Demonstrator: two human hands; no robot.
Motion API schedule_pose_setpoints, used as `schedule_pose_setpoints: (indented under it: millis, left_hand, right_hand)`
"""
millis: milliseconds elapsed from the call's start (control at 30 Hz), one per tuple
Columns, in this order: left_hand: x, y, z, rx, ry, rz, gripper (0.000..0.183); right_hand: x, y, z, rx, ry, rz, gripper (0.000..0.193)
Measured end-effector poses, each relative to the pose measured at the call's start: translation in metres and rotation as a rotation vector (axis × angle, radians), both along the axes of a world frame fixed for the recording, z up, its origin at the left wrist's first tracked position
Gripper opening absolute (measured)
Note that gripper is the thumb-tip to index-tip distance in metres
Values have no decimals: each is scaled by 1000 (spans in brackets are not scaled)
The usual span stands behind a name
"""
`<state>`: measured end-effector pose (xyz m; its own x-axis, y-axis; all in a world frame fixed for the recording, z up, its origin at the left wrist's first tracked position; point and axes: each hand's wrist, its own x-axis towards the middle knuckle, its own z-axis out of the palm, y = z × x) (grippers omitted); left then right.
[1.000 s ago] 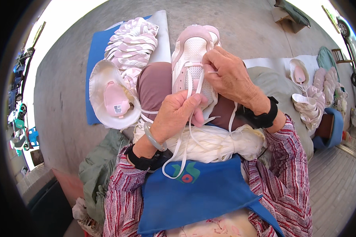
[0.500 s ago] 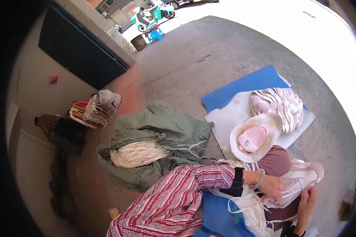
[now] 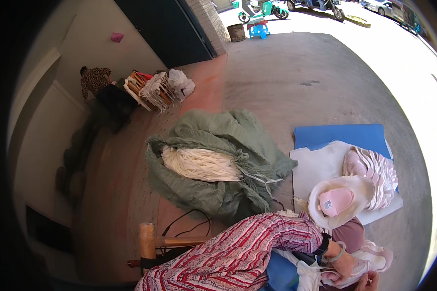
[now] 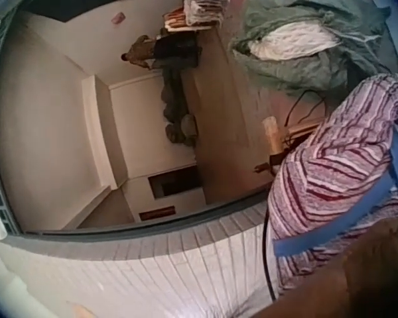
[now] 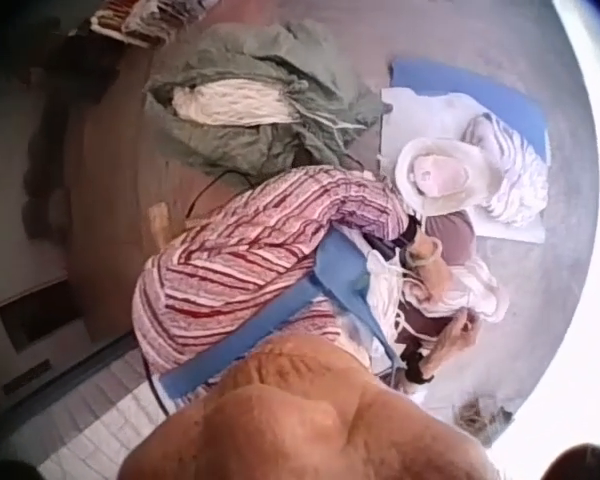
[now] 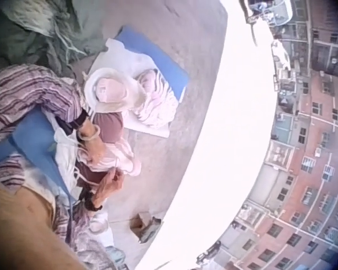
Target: The recorder is lacing a pair of white and pink athletic shoes while sitting in an outdoor area.
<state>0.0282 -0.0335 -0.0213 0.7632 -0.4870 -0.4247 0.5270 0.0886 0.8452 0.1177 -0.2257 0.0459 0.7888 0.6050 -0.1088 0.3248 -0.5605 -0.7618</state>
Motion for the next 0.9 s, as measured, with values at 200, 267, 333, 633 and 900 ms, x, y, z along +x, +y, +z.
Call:
schedule_pose_setpoints:
  millis: [200, 267, 333, 633, 900]
  left_hand:
    - [-11, 20, 2, 15, -53, 24, 14]
    - [-12, 24, 3, 23, -53, 42, 13]
    - [-11, 25, 1, 25, -54, 46, 13]
    - [-11, 11, -11, 17, -68, 10, 13]
    - [-11, 18, -4, 62, -93, 79, 13]
  right_hand:
    - [-5, 6, 29, -199, -65, 16, 23]
    - [-3, 10, 30, -241, -123, 72, 23]
    - [0, 10, 27, -290, -180, 114, 23]
    - [6, 5, 10, -255, -409, 204, 17]
    - [26, -10, 14, -101, 201, 183, 18]
